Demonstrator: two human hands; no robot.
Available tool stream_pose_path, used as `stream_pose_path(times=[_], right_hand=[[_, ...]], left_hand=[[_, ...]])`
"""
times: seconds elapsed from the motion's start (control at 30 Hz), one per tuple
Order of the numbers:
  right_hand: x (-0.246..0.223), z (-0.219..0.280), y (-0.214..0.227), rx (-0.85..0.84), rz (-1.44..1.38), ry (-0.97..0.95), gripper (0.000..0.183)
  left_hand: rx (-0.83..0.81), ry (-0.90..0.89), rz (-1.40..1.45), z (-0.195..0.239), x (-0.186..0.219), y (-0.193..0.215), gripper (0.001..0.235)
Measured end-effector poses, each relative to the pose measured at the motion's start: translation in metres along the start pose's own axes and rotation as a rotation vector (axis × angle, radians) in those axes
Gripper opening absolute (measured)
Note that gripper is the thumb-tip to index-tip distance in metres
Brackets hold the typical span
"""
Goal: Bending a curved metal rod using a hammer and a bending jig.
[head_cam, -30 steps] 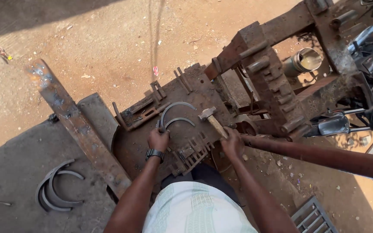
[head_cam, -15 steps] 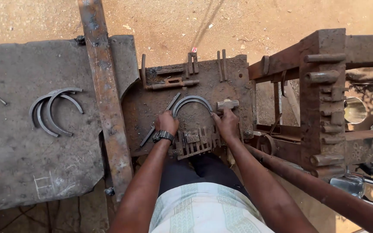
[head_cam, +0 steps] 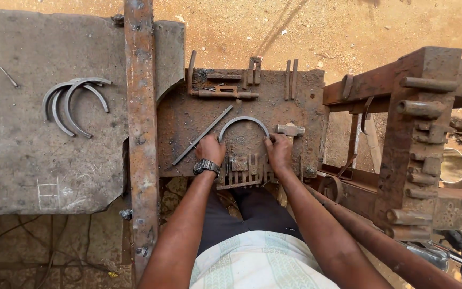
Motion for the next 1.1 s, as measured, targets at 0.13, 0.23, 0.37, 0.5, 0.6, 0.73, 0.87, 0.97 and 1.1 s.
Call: stream_pose_path(times=[0.13,0.23,0.37,0.5,0.6,0.73,0.87,0.97,1.1], right_hand=[[0.020,-0.002,-0.019,-0.083,-0.028,-0.257,0.027],[0.024,-0.003,-0.018,-0.030,0.043,-0.172,0.028],[0.016,0.000,-0.013,-0.032,0.037,-0.127,0.026],[0.005,0.003,-0.002,-0.001,0.031,-0.030,0.032],[0.018,0.006,-0.007,-0.002,-0.009,-0.027,0.030],[0.012,0.006,0.000,-0.005,0.007,0.006,0.028],[0.008,0.005,0.004,-0.022,-0.020,-0.006,0.026],[0.005,0.005,0.004,-0.020,-0.024,0.002,0.023],[0.007,0.006,0.001,-0.060,-0.041,-0.091,0.023]], left_hand=[[-0.021,0.004,0.022,0.003,0.001,0.001,0.018],[0.020,-0.034,0.001,0.010,0.011,0.015,0.017],[0.023,-0.039,-0.070,0.010,0.017,0.018,0.017],[-0.051,0.004,-0.134,0.004,0.022,0.011,0.017],[-0.083,0.028,-0.155,0.002,0.031,0.021,0.018],[-0.099,0.040,-0.173,-0.002,0.033,0.023,0.019],[-0.073,0.035,-0.128,-0.003,0.030,0.031,0.022],[-0.095,0.049,-0.022,-0.005,0.016,0.034,0.022],[-0.208,0.110,0.385,-0.013,-0.019,0.017,0.020]])
Point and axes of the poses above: each hand's wrist, its own z-axis away from the middle knuckle, its own y-axis out of the back of the hand, x = y × z, the point moved 3 cm from there along -z, towards the middle knuckle, and after that the axes turned 2 degrees about -z, right-handed, at the moved point
